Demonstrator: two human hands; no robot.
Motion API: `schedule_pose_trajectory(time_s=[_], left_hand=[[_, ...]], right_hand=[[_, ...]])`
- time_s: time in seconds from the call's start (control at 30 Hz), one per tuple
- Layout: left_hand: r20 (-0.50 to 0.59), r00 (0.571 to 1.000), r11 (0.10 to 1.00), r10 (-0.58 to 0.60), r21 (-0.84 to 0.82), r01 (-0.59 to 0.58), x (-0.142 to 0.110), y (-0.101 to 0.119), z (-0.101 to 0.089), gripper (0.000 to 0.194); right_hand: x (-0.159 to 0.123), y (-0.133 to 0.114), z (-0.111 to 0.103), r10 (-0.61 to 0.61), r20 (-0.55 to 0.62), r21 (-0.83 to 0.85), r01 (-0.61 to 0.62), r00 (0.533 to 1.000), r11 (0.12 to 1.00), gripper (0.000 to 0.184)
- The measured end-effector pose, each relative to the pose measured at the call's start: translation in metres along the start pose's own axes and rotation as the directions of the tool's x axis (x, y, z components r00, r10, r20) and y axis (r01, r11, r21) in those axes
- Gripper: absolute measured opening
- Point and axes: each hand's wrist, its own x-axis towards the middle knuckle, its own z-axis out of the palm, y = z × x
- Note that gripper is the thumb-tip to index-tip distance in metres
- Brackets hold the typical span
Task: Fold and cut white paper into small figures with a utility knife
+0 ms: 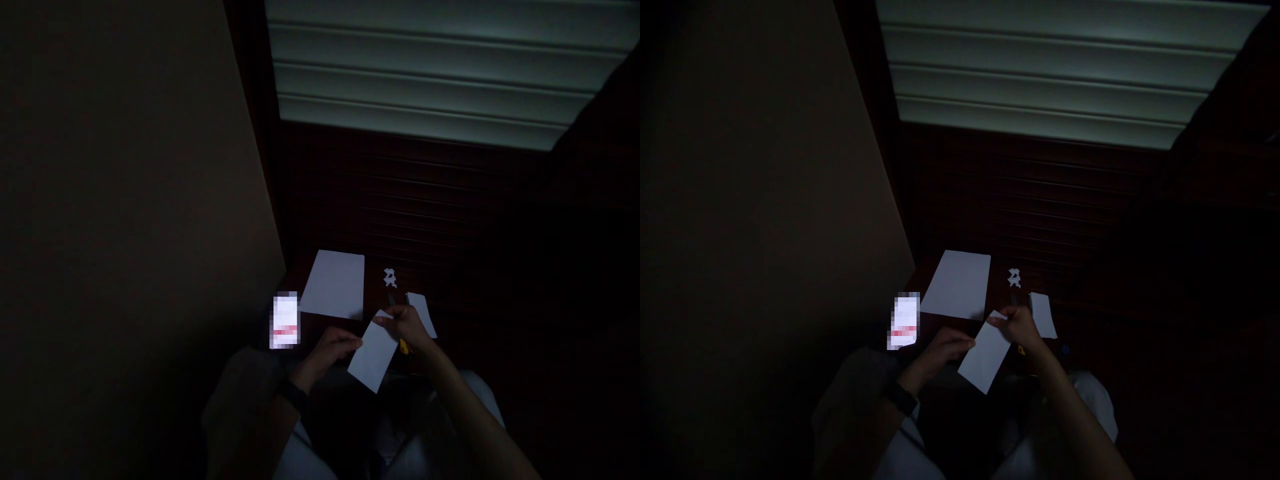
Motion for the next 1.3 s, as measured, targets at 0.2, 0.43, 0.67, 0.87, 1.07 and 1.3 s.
schedule_pose_trajectory(time_s=[0.2,0.43,0.67,0.87,1.07,1.3], left_hand=[[0.011,1.0,1.0,0.01,-0.021,-0.01,-0.001,0.001,0.0,0.035],[0.009,0.998,0.998,0.055,-0.032,-0.054,-0.002,-0.003,-0.001,0.031],[0.104,0.995,0.994,0.007,-0.105,0.004,-0.005,-0.017,-0.013,0.034],[0.055,0.998,0.998,-0.042,-0.045,0.044,-0.01,-0.039,-0.029,0.037],[-0.135,0.972,0.979,0.193,-0.041,-0.2,0.004,-0.018,-0.013,0.046],[-0.102,0.98,0.981,0.17,0.106,-0.159,0.023,-0.009,-0.003,0.035]], right_hand=[[-0.002,-0.004,-0.002,0.002,-0.018,0.022,-0.001,1.0,1.0,0.036],[-0.001,-0.009,-0.008,0.022,-0.042,0.072,-0.018,0.999,0.997,0.035],[0.001,-0.014,-0.025,0.007,-0.148,0.023,-0.004,0.989,1.0,0.04],[0.005,-0.015,-0.044,-0.05,-0.288,-0.018,0.047,0.956,0.999,0.04],[-0.004,-0.006,-0.016,-0.017,-0.225,0.098,0.04,0.974,0.994,0.038],[-0.016,0.011,0.007,0.057,-0.182,0.195,-0.021,0.982,0.981,0.04]])
